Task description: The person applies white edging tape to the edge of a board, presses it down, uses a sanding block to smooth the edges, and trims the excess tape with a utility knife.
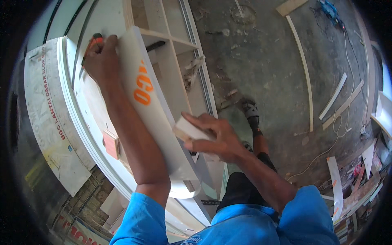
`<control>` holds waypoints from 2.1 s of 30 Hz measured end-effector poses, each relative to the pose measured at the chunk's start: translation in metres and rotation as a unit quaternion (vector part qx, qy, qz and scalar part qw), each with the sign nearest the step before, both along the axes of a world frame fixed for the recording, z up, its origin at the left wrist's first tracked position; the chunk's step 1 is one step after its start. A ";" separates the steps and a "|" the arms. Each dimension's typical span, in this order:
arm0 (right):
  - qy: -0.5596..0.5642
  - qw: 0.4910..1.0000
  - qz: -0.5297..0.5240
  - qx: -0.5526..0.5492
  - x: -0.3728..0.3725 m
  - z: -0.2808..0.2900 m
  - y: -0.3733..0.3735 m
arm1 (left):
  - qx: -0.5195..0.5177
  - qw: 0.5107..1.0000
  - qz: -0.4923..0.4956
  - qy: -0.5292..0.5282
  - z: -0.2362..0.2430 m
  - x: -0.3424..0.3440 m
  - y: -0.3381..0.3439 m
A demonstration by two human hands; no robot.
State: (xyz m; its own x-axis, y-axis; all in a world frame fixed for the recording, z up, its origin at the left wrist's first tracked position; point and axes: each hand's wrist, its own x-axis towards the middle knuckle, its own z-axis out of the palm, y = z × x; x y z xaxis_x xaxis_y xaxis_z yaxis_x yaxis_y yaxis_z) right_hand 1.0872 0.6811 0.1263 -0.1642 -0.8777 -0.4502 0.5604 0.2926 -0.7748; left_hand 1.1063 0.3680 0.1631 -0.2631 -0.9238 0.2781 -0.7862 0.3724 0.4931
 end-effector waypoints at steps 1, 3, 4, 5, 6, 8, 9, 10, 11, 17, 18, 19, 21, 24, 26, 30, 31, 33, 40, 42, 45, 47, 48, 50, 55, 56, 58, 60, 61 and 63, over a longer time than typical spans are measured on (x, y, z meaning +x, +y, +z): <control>0.018 1.000 0.000 0.005 -0.012 -0.001 -0.018 | 0.037 0.999 0.016 0.022 0.002 0.002 0.003; 0.002 1.000 -0.029 -0.001 -0.042 0.001 -0.063 | 0.072 0.996 0.033 0.051 0.001 -0.004 0.004; -0.025 0.998 -0.057 -0.006 -0.052 0.002 -0.085 | 0.046 0.998 0.032 0.036 0.003 -0.002 0.005; -0.031 0.997 -0.065 -0.017 -0.063 -0.002 -0.103 | 0.021 0.999 0.029 0.023 0.003 -0.003 0.005; -0.037 0.996 -0.074 -0.028 -0.075 -0.005 -0.121 | 0.019 0.999 0.032 0.023 0.005 -0.006 0.005; -0.051 0.995 -0.081 -0.043 -0.098 -0.001 -0.155 | 0.056 0.998 0.023 0.029 0.014 -0.011 0.007; -0.061 0.992 -0.093 -0.056 -0.109 0.001 -0.172 | 0.052 0.998 0.023 0.027 0.017 -0.012 0.005; -0.056 0.992 -0.098 -0.060 -0.122 0.002 -0.191 | 0.057 0.998 0.019 0.032 0.017 -0.017 0.004; 0.005 0.995 -0.078 -0.066 -0.134 0.004 -0.209 | 0.065 0.997 0.012 0.036 0.015 -0.022 0.005; 0.058 0.984 -0.169 -0.014 -0.207 0.006 -0.113 | 0.045 0.997 0.019 0.058 0.019 0.001 0.001; 0.150 0.977 -0.145 0.038 -0.225 -0.028 -0.053 | 0.036 0.996 0.013 0.080 0.021 -0.005 0.005; 0.245 0.957 -0.119 0.097 -0.246 -0.057 0.010 | 0.033 0.997 -0.026 0.061 0.024 -0.014 0.011; 0.405 0.875 -0.062 0.258 -0.264 -0.092 0.135 | 0.018 0.996 -0.073 0.055 0.034 -0.027 0.023; 0.442 0.773 0.050 0.453 -0.242 -0.088 0.309 | -0.015 0.980 -0.196 -0.010 0.050 -0.028 0.040; 0.318 0.782 0.098 0.527 -0.224 -0.040 0.364 | -0.003 0.980 -0.187 -0.066 0.047 -0.015 0.048; 0.414 0.743 0.068 0.522 -0.173 -0.013 0.471 | 0.011 0.976 -0.195 -0.095 0.044 -0.036 0.054; 0.421 0.741 0.070 0.518 -0.168 -0.007 0.480 | 0.035 0.975 -0.181 -0.121 0.046 -0.043 0.053; 0.273 0.737 0.058 0.616 -0.152 0.019 0.468 | 0.045 0.975 -0.174 -0.133 0.049 -0.050 0.050; 0.433 0.766 -0.039 0.474 -0.152 -0.011 0.425 | 0.016 0.975 -0.170 -0.141 0.053 -0.034 0.084; 0.330 0.831 -0.175 0.413 -0.150 0.026 0.367 | -0.025 0.983 -0.124 -0.132 0.045 0.008 0.100; 0.229 0.848 -0.261 0.401 -0.143 0.094 0.295 | 0.023 0.988 -0.097 -0.114 0.043 0.069 0.151; 0.214 0.847 -0.280 0.399 -0.138 0.120 0.266 | 0.128 0.985 -0.062 -0.102 0.059 0.101 0.196; 0.218 0.849 -0.270 0.400 -0.140 0.119 0.252 | 0.132 0.985 -0.052 -0.101 0.062 0.117 0.213; 0.122 0.901 -0.285 0.303 -0.146 0.100 0.220 | 0.151 0.981 -0.047 -0.115 0.063 0.145 0.242; 0.127 0.954 -0.199 0.186 -0.149 0.098 0.081 | 0.186 0.977 -0.024 -0.102 0.070 0.187 0.271; 0.146 0.964 -0.158 0.156 -0.137 0.124 0.040 | 0.200 0.974 0.016 -0.108 0.070 0.201 0.274; 0.162 0.971 -0.118 0.128 -0.132 0.150 -0.026 | 0.161 0.981 0.039 -0.102 0.070 0.206 0.276; 0.193 0.975 -0.025 0.107 -0.144 0.152 -0.086 | 0.174 0.976 0.087 -0.097 0.080 0.204 0.279; 0.248 0.963 0.004 0.102 -0.139 0.159 -0.119 | 0.172 0.973 0.135 -0.070 0.079 0.212 0.282; 0.316 0.946 0.028 0.061 -0.142 0.148 -0.180 | 0.132 0.968 0.210 -0.041 0.081 0.215 0.289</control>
State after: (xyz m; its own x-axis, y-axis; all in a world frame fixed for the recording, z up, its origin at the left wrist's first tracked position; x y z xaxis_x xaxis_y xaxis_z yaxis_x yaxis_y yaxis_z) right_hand 0.9454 0.5015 0.2745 -0.3898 -0.8404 -0.3766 -0.0217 0.4172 -0.9086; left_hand 1.3210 0.6571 0.2440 0.1405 -0.9900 0.0127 -0.8812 -0.1192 0.4574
